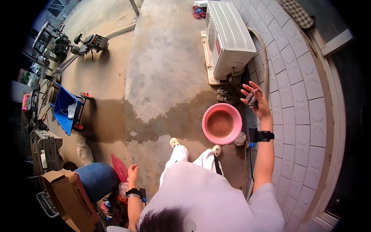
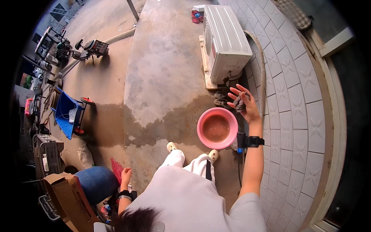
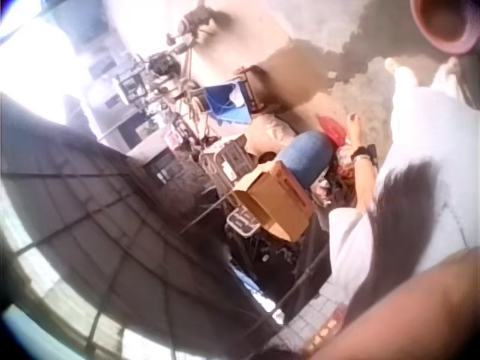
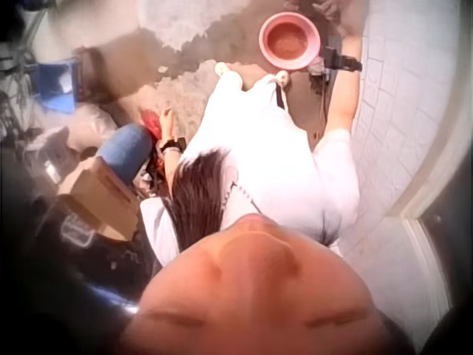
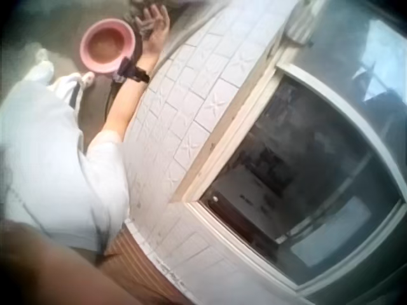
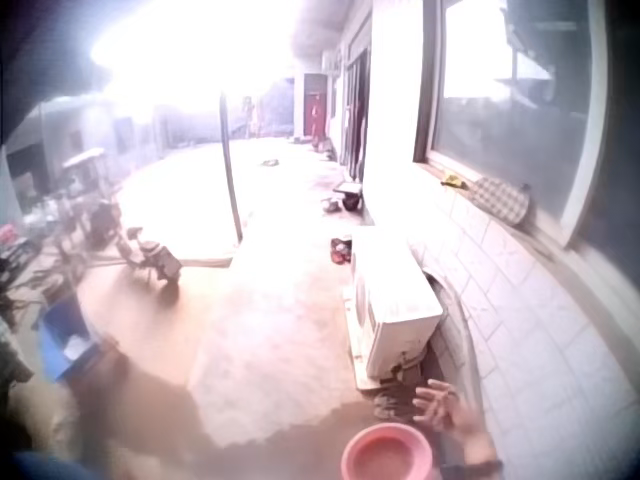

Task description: The person wipes the exterior of an air conditioning unit and its connected pipes with a cloth, periodically rinsing and wringing the cloth in a bucket of water.

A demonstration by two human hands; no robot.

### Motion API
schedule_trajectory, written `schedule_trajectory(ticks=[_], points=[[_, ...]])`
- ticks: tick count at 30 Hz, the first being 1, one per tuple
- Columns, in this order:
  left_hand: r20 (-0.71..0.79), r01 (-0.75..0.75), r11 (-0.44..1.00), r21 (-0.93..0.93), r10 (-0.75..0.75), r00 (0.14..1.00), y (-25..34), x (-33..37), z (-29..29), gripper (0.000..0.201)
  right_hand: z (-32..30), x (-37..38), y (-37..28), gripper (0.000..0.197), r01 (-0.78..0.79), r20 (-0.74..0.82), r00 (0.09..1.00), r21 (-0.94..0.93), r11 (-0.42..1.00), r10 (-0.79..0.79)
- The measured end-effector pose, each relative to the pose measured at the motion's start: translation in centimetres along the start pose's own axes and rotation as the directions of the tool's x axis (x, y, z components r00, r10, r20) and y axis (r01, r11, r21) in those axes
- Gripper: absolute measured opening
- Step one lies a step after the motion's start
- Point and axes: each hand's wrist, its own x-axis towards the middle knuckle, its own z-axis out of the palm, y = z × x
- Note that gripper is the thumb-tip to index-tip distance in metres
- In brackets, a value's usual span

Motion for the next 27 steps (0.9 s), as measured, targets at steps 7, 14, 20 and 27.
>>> schedule_trajectory(ticks=[7,14,20,27], points=[[0.114,0.652,0.744,-0.147,-0.642,0.758,-12.3,-3.5,-8.7,0.016,-16.6,-22.5,29.9,0.047,-0.895,-0.882,0.304,-0.134,0.426,0.361],[0.076,0.735,0.674,-0.072,-0.731,0.678,-8.8,4.3,-12.1,0.017,-0.2,-35.7,32.1,0.033,-0.952,-0.710,-0.148,0.291,0.096,0.689],[0.067,0.384,0.920,-0.080,-0.380,0.923,12.3,29.6,-6.5,0.018,-4.4,-6.9,36.4,0.021,-0.757,-0.823,0.063,0.329,0.565,0.564],[0.227,-0.517,0.849,-0.111,0.528,0.818,58.4,47.1,4.0,0.019,8.2,53.4,17.6,0.040,-0.196,-0.295,0.951,-0.800,0.567,-0.088]])
